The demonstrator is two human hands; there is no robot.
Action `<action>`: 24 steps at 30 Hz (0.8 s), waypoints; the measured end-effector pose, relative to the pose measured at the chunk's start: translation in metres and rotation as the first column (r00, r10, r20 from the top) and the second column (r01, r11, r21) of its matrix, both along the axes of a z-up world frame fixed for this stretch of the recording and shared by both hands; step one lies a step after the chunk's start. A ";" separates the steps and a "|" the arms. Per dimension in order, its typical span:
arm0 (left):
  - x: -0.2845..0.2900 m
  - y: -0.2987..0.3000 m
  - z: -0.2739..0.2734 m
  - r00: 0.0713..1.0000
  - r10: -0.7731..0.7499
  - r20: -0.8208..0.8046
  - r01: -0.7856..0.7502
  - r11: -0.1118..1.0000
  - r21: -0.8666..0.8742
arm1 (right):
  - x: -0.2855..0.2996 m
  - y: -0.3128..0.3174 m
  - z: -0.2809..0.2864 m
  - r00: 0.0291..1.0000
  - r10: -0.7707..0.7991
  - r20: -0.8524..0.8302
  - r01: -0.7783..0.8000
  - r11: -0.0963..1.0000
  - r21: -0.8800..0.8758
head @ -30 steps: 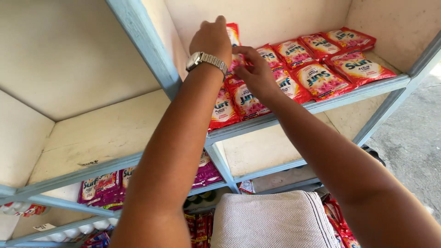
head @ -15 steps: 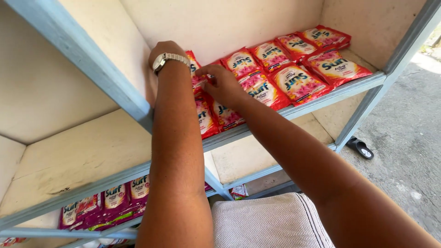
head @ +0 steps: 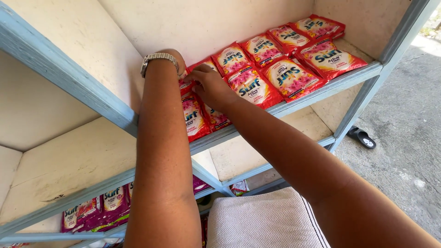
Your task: Stocking and organizing sachets of detergent and snacks on grocery store shelves.
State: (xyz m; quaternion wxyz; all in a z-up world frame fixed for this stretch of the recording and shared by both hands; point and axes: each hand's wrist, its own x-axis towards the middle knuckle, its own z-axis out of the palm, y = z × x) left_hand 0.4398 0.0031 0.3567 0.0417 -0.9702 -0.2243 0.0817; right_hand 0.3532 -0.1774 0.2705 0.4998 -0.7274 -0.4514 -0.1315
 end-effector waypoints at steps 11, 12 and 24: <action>-0.032 -0.011 -0.011 0.998 0.043 0.046 -0.039 0.994 -0.098 | -0.004 -0.005 0.003 0.998 -0.023 0.057 0.027 0.998 -0.058; -0.033 -0.013 -0.013 0.998 0.048 0.050 -0.042 0.993 -0.108 | -0.004 -0.005 0.004 0.998 -0.024 0.056 0.028 0.998 -0.061; -0.070 -0.042 0.000 0.989 0.109 0.099 -0.088 0.977 -0.195 | -0.006 -0.009 0.002 0.962 -0.134 0.236 0.151 0.987 -0.054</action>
